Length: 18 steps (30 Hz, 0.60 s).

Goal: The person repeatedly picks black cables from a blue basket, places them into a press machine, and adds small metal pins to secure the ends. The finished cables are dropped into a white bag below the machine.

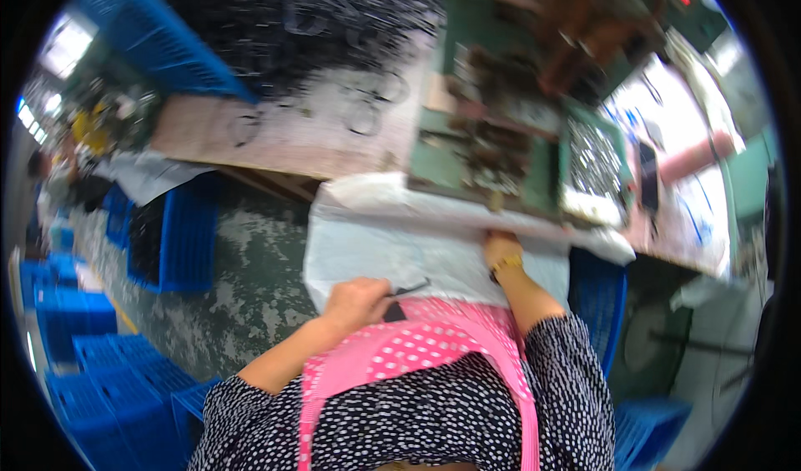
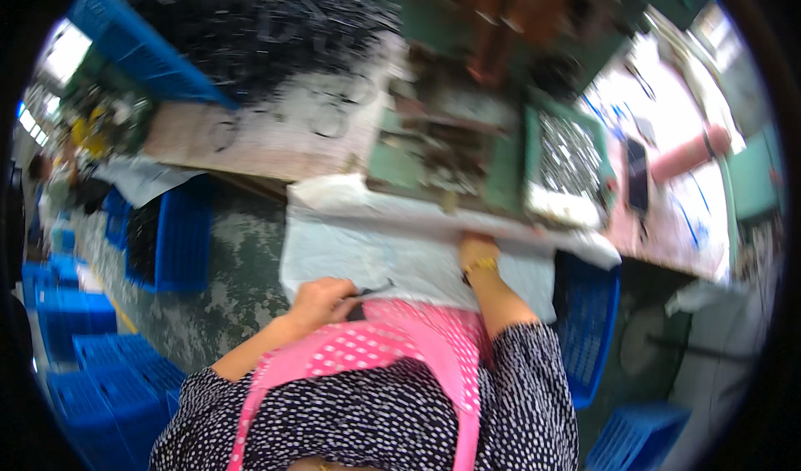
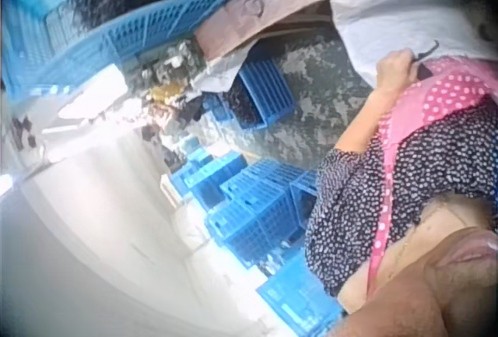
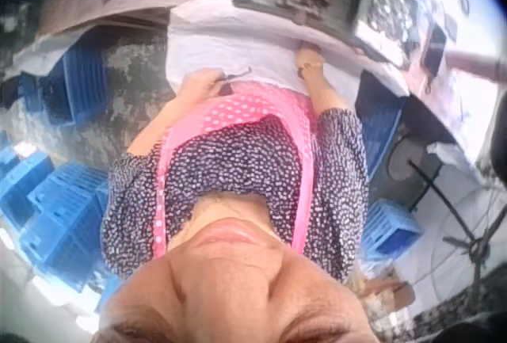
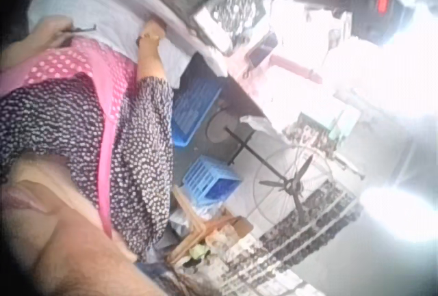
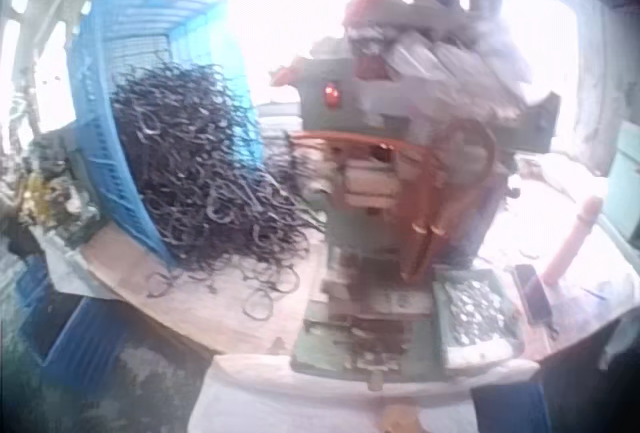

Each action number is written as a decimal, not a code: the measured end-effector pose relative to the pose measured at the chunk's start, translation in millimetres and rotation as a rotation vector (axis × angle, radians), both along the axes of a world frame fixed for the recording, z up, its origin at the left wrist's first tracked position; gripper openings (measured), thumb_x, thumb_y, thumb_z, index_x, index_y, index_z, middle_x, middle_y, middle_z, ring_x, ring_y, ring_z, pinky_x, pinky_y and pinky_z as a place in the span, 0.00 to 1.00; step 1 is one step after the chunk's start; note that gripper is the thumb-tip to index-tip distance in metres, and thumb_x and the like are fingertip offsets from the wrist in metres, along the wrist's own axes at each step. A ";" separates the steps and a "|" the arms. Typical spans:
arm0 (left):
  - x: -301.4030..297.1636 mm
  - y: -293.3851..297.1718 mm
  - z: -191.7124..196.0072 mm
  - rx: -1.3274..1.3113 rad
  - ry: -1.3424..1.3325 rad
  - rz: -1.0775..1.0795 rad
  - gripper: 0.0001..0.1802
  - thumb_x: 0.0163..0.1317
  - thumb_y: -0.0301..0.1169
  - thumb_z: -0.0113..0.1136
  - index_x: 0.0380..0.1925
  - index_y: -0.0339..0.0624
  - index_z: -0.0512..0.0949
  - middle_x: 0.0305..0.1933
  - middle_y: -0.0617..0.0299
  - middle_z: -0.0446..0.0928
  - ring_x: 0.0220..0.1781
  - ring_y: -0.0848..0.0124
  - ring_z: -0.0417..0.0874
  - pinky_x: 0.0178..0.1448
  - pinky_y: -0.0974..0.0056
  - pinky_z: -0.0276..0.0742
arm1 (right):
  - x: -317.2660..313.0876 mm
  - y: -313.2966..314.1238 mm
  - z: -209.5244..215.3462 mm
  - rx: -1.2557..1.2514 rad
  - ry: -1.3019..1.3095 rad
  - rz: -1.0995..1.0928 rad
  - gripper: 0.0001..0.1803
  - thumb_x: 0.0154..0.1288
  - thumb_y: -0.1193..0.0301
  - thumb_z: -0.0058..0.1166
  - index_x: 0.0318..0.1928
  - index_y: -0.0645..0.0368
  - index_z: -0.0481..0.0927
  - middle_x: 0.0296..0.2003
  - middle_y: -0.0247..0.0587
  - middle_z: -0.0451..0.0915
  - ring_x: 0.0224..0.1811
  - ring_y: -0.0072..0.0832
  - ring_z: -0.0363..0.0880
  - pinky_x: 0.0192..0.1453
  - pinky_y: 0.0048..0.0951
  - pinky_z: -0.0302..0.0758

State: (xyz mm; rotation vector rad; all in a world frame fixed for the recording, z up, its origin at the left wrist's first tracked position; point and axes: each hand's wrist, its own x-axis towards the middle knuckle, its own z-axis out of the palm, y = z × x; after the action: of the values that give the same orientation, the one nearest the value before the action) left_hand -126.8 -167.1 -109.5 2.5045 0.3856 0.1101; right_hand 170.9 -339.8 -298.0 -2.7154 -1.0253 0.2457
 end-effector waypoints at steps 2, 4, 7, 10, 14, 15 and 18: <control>0.6 0.9 -0.2 0.019 0.043 -0.006 0.10 0.58 0.37 0.67 0.32 0.43 0.80 0.29 0.51 0.81 0.34 0.51 0.84 0.37 0.50 0.80 | 0.4 -1.0 -5.8 0.028 0.071 -0.109 0.17 0.72 0.59 0.46 0.47 0.55 0.82 0.48 0.56 0.82 0.47 0.54 0.82 0.54 0.51 0.77; 3.0 1.7 -0.6 -0.018 0.004 -0.012 0.11 0.60 0.38 0.65 0.33 0.43 0.77 0.29 0.52 0.81 0.35 0.49 0.84 0.37 0.46 0.78 | 1.4 -2.6 -5.3 -0.067 0.087 -0.072 0.17 0.71 0.59 0.47 0.48 0.55 0.81 0.47 0.57 0.83 0.48 0.54 0.82 0.54 0.51 0.77; 5.6 2.4 -1.8 0.010 -0.009 -0.026 0.10 0.60 0.36 0.64 0.32 0.44 0.76 0.29 0.52 0.81 0.35 0.49 0.84 0.37 0.46 0.79 | -0.4 -11.3 14.1 0.054 0.216 0.011 0.17 0.69 0.59 0.50 0.46 0.57 0.81 0.41 0.55 0.84 0.44 0.51 0.83 0.52 0.49 0.78; 7.2 2.1 -4.1 0.047 -0.003 -0.014 0.08 0.59 0.35 0.63 0.31 0.44 0.76 0.27 0.52 0.79 0.34 0.50 0.83 0.37 0.47 0.79 | -13.9 -25.5 60.5 0.200 0.661 0.075 0.12 0.68 0.66 0.54 0.45 0.61 0.77 0.40 0.52 0.84 0.36 0.40 0.86 0.41 0.39 0.80; 13.0 1.5 -7.8 0.055 0.033 -0.015 0.09 0.58 0.36 0.62 0.32 0.44 0.76 0.29 0.52 0.81 0.36 0.49 0.84 0.38 0.45 0.79 | -48.0 -47.4 150.2 0.636 1.057 0.003 0.07 0.72 0.75 0.53 0.48 0.61 0.74 0.31 0.35 0.80 0.30 0.22 0.79 0.36 0.24 0.78; 14.6 0.1 -8.1 0.061 0.038 -0.022 0.09 0.59 0.36 0.61 0.32 0.44 0.77 0.30 0.52 0.82 0.37 0.49 0.85 0.39 0.45 0.80 | -51.9 -49.7 172.5 0.738 1.089 -0.057 0.07 0.72 0.76 0.53 0.48 0.61 0.75 0.32 0.35 0.79 0.31 0.22 0.79 0.38 0.23 0.78; 18.5 -3.9 -4.8 0.080 0.114 -0.006 0.10 0.59 0.37 0.60 0.33 0.43 0.78 0.32 0.51 0.83 0.38 0.49 0.85 0.40 0.45 0.80 | -60.7 -52.4 225.0 1.033 1.152 -0.249 0.07 0.71 0.79 0.54 0.48 0.62 0.78 0.33 0.33 0.80 0.33 0.20 0.79 0.42 0.23 0.78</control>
State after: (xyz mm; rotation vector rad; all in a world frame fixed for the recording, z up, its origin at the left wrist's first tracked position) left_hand -108.3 -171.0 -114.3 2.5984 0.4281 -0.0202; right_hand 110.2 -392.2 -73.0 -1.3327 -0.2755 0.8108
